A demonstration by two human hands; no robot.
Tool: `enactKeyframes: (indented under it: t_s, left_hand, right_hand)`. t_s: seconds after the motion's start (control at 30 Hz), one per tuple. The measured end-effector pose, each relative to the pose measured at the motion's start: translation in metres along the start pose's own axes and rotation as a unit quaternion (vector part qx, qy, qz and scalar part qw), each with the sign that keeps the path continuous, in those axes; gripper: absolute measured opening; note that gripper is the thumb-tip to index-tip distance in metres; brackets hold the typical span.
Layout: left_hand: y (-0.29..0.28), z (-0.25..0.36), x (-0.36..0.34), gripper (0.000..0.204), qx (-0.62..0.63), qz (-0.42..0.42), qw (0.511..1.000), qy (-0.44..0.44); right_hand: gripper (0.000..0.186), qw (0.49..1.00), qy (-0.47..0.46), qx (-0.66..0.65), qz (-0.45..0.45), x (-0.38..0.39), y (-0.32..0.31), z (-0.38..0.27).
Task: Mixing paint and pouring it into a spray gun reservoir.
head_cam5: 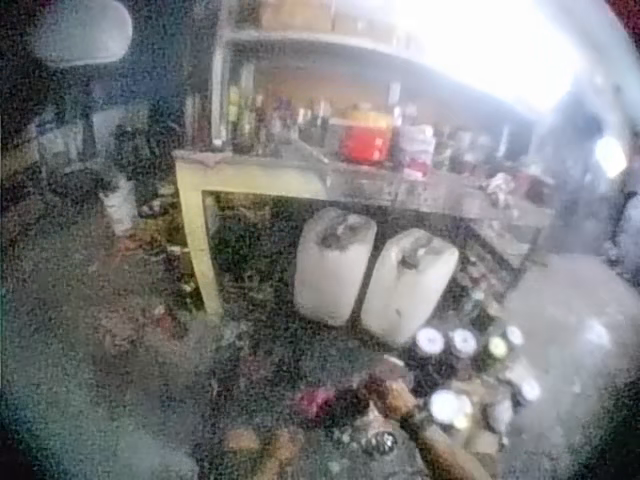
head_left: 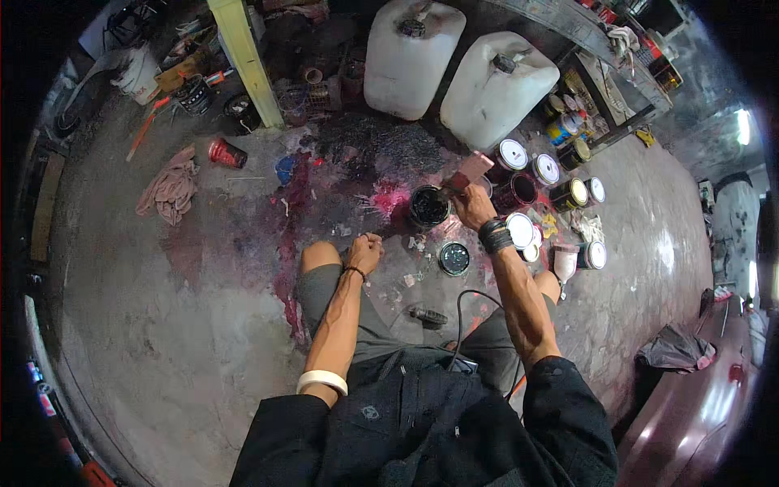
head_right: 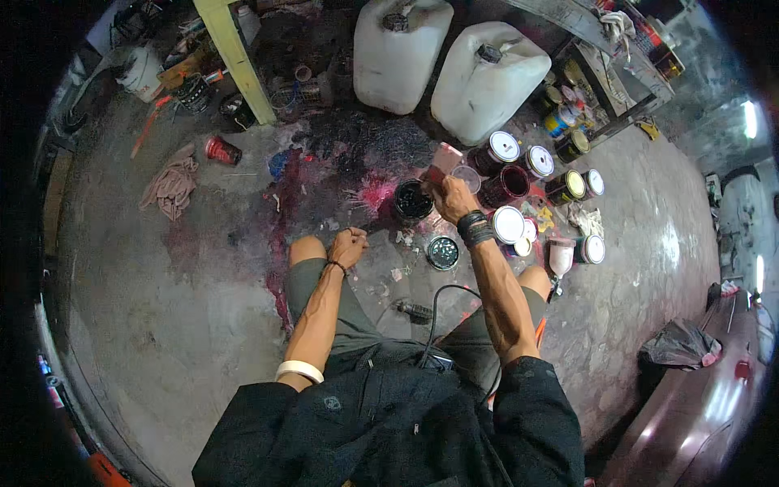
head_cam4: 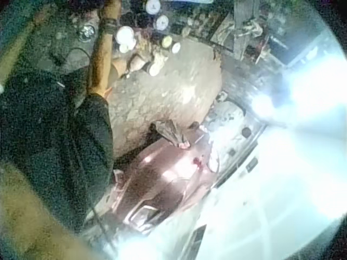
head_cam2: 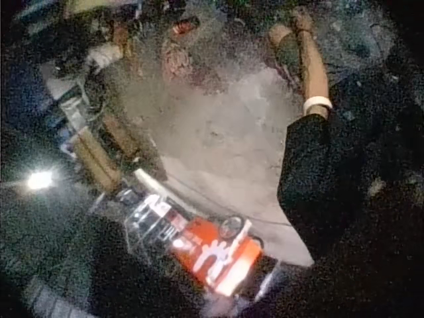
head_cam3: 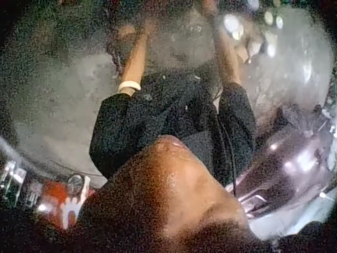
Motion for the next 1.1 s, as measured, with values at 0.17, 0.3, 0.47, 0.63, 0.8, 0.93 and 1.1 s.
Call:
enactKeyframes:
  t_s: [0.17, 0.3, 0.47, 0.63, 0.8, 0.93, 1.1]
  left_hand:
    - [0.006, 0.004, -0.005, 0.021, 0.011, -0.009, 0.999, 0.038]
    - [0.003, 0.01, 0.002, 0.022, -0.03, -0.011, 0.999, 0.036]
    - [0.001, 0.007, 0.004, 0.022, -0.008, -0.006, 1.0, 0.016]
    - [0.005, -0.001, -0.004, 0.023, -0.001, -0.011, 1.0, 0.012]
    - [0.007, -0.003, -0.004, 0.022, 0.009, -0.013, 1.0, 0.012]
    - [0.002, 0.002, -0.002, 0.022, -0.003, 0.001, 1.0, 0.029]
    - [0.003, 0.008, -0.001, 0.021, -0.035, -0.016, 0.999, 0.034]
  right_hand:
    - [0.017, 0.996, 0.034, -0.041, 0.076, 0.011, -0.012, 0.01]
    - [0.021, 0.975, 0.095, -0.178, 0.093, 0.011, -0.002, 0.017]
    - [0.023, 0.983, 0.069, -0.106, 0.132, 0.008, -0.002, 0.014]
    - [0.019, 0.988, 0.022, -0.078, 0.133, 0.016, -0.012, 0.0]
    - [0.017, 0.984, 0.062, -0.037, 0.164, 0.016, -0.013, -0.003]
    - [0.014, 0.987, 0.094, 0.006, 0.132, 0.008, -0.007, -0.006]
    - [0.013, 0.991, 0.055, -0.035, 0.113, 0.013, -0.018, -0.03]
Point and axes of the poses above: each hand's wrist, its own x-axis away from the middle knuckle, its own y-axis out of the palm, z = x × y, the point moved 9 cm from there along -x, towards the middle knuckle, and after that the axes turned 4 degrees about -x, right-handed, at the moved point
